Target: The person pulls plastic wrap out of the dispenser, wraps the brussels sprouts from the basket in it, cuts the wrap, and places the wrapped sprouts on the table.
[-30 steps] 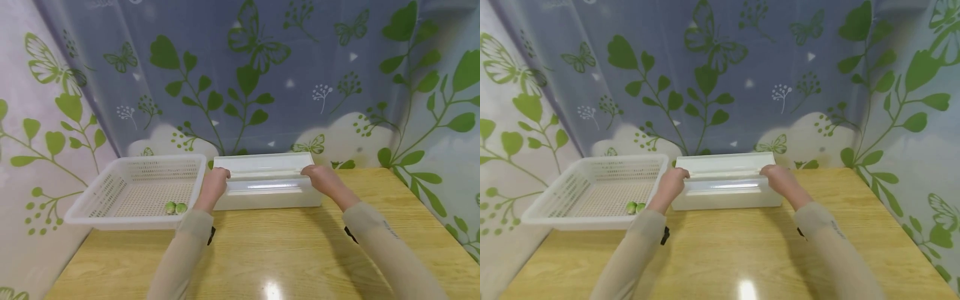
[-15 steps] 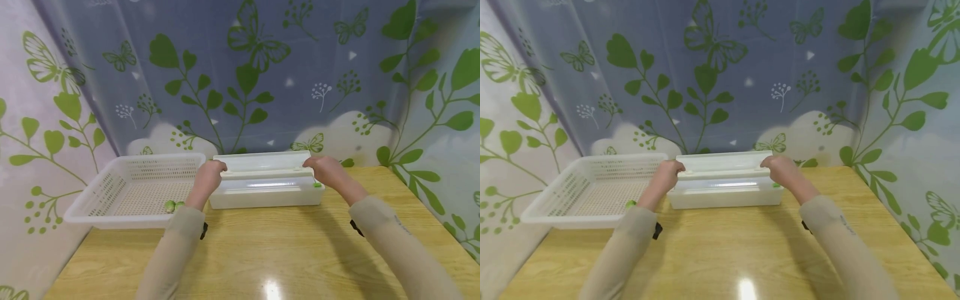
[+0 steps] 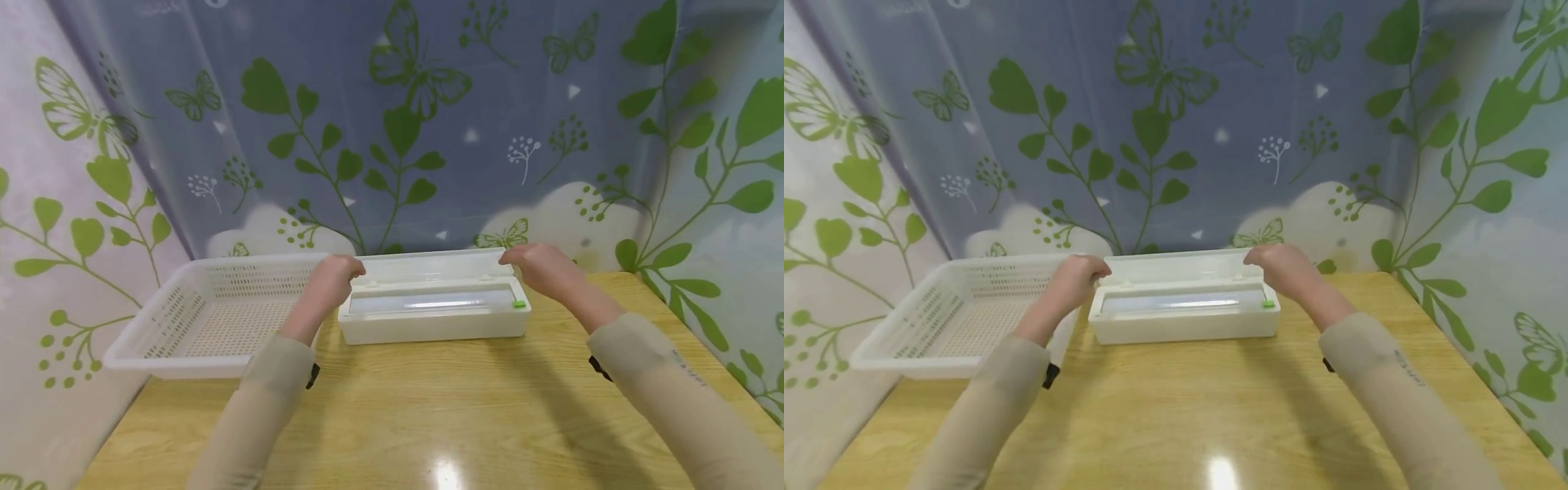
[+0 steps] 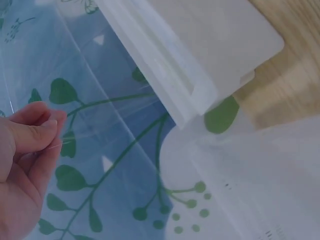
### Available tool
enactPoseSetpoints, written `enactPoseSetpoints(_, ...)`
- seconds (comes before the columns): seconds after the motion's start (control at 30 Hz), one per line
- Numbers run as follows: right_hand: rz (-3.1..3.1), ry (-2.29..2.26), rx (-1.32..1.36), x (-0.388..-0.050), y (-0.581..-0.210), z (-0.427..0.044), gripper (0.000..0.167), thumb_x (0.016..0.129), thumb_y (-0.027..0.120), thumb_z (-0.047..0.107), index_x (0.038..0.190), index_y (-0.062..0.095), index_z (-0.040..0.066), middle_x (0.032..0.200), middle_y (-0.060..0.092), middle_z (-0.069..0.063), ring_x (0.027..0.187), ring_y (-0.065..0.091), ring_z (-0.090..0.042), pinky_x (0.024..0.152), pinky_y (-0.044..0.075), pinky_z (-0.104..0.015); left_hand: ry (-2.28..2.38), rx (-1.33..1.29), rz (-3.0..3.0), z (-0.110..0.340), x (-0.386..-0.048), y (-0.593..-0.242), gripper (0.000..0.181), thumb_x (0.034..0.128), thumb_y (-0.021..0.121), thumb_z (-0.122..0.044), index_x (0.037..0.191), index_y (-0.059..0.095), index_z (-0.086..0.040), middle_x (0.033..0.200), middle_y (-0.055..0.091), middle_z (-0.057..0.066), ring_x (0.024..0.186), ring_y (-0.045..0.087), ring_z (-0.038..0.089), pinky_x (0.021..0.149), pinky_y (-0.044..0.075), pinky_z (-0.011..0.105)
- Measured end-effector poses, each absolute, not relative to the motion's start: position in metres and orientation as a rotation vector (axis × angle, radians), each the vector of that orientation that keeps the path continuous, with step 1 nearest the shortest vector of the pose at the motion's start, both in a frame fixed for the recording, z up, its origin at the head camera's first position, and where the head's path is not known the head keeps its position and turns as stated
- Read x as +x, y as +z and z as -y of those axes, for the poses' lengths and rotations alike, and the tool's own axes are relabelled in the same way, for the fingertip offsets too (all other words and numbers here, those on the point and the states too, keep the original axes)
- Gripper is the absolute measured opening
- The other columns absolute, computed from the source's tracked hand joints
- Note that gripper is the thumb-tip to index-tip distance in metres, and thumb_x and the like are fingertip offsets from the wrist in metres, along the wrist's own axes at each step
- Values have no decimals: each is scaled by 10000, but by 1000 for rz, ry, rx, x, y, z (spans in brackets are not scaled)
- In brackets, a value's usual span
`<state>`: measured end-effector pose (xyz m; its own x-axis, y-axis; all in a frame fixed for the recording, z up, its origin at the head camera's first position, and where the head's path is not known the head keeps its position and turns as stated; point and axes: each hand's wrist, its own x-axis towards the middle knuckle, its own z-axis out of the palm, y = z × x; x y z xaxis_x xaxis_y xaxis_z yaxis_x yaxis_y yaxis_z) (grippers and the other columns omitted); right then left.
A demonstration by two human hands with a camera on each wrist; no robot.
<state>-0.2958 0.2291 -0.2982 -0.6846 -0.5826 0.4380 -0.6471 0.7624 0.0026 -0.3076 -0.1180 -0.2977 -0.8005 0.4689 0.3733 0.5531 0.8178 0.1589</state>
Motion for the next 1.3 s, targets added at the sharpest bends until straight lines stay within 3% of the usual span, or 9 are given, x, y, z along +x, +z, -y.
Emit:
enactPoseSetpoints(0.2, 2526, 219, 942, -292, -284, -229, 371, 655, 465, -255, 897, 649, -43, 919, 630, -189, 837, 594, -331, 677, 493, -393, -376, -854, 2675, 121, -301, -282, 308, 740, 517, 215, 924, 665, 17, 897, 645, 132, 833, 603, 252, 723, 486, 305)
enactPoseSetpoints(0.4, 2536, 214, 972, -283, -270, -230, 348, 701, 459, -239, 915, 650, -42, 936, 628, -197, 867, 588, -339, 726, 480, -413, -446, -963, 2659, 129, -297, -270, 185, 806, 544, 112, 901, 674, 21, 872, 652, 123, 835, 605, 252, 737, 481, 313)
enactPoseSetpoints(0.63, 2528, 205, 1010, -275, -257, -228, 351, 722, 459, -242, 937, 644, -36, 945, 627, -182, 866, 589, -327, 723, 481, -404, -499, -947, 2735, 135, -290, -258, 210, 842, 509, 85, 971, 660, 16, 931, 645, 126, 882, 593, 254, 764, 472, 336)
enactPoseSetpoints(1.3, 2531, 186, 1022, -250, -234, -229, 413, 687, 450, -255, 956, 639, -5, 966, 627, -148, 812, 601, -299, 637, 495, -371, -520, -1025, 2640, 140, -278, -238, 247, 833, 478, 135, 962, 655, 19, 941, 641, 131, 897, 587, 259, 785, 463, 335)
